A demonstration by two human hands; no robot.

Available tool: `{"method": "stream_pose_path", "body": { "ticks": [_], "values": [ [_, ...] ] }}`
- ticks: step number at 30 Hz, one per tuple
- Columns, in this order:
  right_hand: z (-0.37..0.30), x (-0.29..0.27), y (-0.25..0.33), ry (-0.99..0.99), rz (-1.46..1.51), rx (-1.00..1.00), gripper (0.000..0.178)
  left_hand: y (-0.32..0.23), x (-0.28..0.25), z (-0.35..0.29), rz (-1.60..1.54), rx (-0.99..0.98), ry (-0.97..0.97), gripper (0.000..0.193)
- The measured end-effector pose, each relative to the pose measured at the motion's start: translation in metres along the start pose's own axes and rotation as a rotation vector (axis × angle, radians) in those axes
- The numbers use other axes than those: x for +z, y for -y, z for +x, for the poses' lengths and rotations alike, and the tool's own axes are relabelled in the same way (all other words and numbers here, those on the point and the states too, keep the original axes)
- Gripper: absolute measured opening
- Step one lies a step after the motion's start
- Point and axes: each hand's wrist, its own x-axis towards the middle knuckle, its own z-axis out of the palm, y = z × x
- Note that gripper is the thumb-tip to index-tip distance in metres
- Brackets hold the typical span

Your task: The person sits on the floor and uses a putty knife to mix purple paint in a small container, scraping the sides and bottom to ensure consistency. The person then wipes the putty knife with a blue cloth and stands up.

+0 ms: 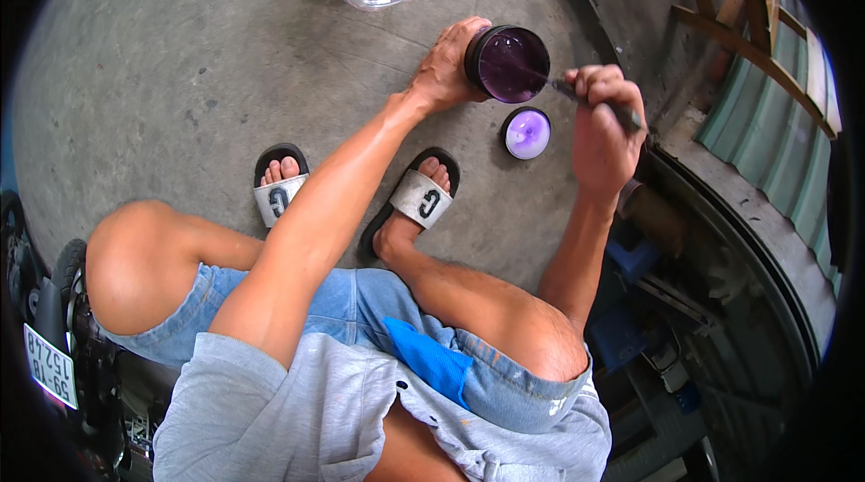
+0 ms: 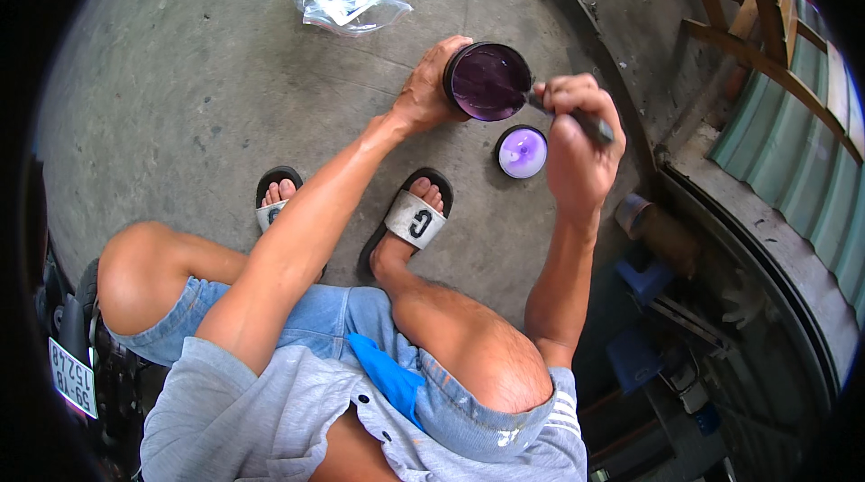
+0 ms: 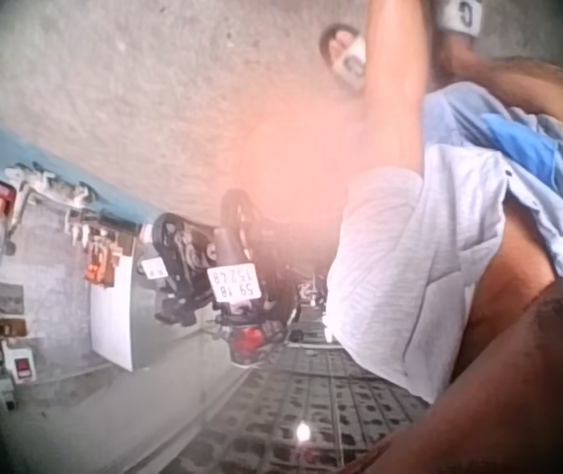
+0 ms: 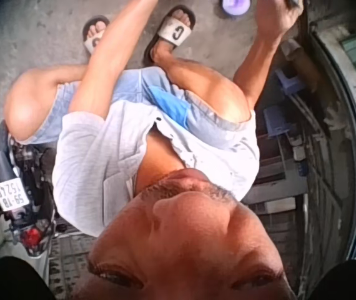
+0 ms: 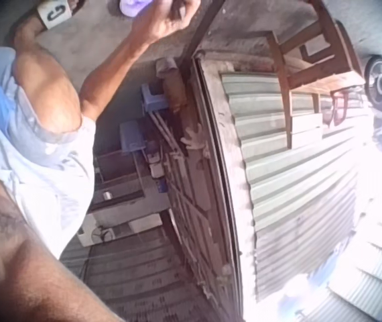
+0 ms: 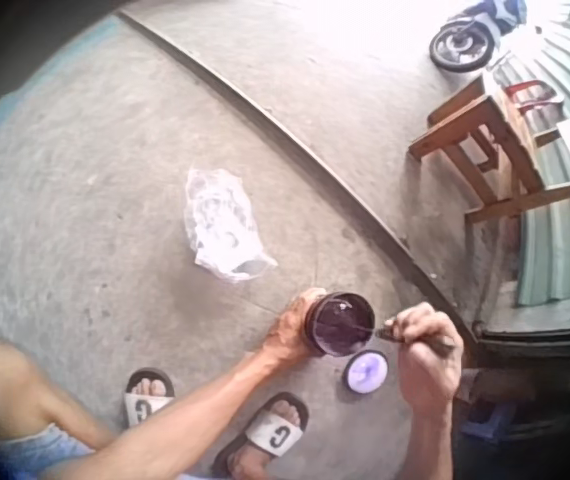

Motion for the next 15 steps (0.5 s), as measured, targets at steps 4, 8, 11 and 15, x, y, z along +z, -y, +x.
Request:
{"method": "stream_pose_path", "body": {
  "ticks": [4,8,11,15],
  "values": [
    [0.007,0.025,-0.007,-0.511,0.132,-0.033,0.019,-0.003,0.001,0.000,-0.012,-0.006,0.025,0.101],
    [-0.036,0.019,-0.013,-0.614,-0.063,0.260,0.019,0.001,-0.002,0.001,-0.006,-0.021,0.030,0.100],
    [-0.063,-0.006,0.021,-0.344,-0.495,0.492,0.018,0.003,0.000,0.001,-0.003,-0.007,0.015,0.099],
    [-0.020,0.004,0.076,0.288,-1.125,0.739,0.039,0.000,-0.001,-0.001,-0.003,-0.014,-0.002,0.098]
  ]
}}
